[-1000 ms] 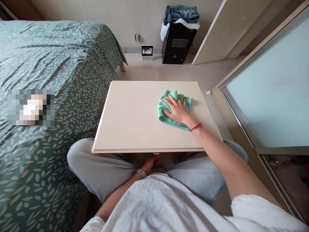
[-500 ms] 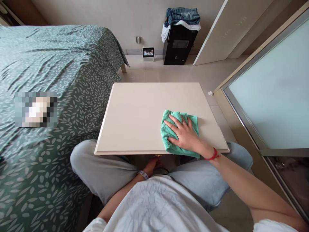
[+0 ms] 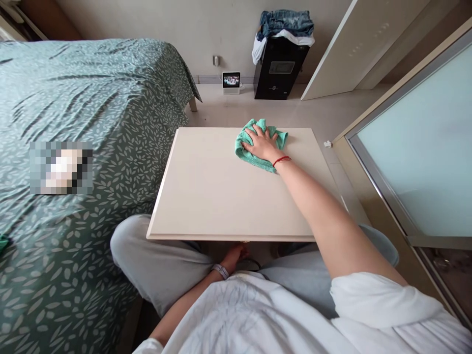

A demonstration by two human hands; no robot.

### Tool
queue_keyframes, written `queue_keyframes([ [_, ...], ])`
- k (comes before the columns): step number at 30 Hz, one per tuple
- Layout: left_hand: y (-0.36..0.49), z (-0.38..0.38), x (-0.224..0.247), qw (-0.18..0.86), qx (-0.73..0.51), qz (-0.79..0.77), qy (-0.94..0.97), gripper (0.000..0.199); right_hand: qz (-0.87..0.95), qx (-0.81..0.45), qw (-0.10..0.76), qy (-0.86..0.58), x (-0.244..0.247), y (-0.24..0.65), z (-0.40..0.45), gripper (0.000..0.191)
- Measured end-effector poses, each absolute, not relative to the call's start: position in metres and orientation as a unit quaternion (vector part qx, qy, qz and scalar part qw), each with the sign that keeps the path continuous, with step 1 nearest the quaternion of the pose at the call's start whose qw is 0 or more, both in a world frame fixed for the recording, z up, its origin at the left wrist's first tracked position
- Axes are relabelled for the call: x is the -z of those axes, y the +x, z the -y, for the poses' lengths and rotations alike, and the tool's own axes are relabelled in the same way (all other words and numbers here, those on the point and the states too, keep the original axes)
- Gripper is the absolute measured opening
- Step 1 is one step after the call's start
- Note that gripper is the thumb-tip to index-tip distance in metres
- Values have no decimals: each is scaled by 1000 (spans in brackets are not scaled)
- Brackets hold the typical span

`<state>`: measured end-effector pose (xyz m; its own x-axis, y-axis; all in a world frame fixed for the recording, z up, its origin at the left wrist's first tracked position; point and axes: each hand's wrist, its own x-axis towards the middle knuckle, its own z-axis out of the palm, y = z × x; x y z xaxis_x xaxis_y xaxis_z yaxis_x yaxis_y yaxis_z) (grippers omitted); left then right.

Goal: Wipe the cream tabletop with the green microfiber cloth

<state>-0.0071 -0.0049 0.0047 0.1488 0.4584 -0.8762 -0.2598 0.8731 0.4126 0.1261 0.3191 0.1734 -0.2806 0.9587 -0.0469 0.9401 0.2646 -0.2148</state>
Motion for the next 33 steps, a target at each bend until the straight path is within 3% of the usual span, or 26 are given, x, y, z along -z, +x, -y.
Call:
queue_keyframes([
  [8, -6, 5, -5, 752, -245, -606, 86, 21, 787, -104, 73, -603, -165, 127, -336, 86],
  [12, -4, 5, -3, 753, -247, -603, 90, 19, 791, -85, 42, -604, -168, 127, -314, 86],
  [27, -2, 8, -3, 762, -258, -582, 119, 21, 863, -49, 26, -502, -164, 141, -65, 82],
  [33, 0, 10, 0, 759, -259, -584, 122, 23, 863, -72, 4, -500, -172, 129, -64, 84],
])
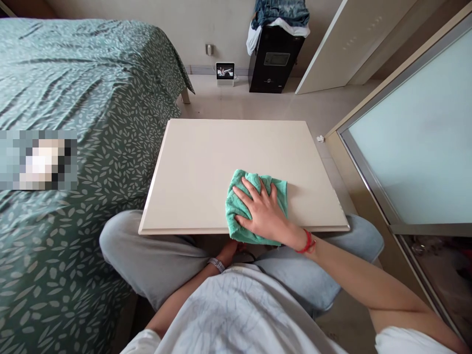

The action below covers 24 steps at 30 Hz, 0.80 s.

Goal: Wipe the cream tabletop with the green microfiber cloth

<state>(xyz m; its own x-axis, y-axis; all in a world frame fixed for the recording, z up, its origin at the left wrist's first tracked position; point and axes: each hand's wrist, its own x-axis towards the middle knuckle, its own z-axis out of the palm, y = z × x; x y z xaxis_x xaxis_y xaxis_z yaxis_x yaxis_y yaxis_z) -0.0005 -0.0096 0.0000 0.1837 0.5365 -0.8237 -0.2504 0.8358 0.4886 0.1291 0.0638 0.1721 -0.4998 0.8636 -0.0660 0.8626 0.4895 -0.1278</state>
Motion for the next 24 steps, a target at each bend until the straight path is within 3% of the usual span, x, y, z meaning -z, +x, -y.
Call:
queue_keyframes([
  [14, -3, 5, -7, 756, -246, -600, 94, 17, 805, -122, 50, -578, -178, 62, -316, 83],
  [24, -4, 4, -13, 755, -244, -601, 96, 18, 813, -116, 53, -569, -176, 62, -316, 85],
])
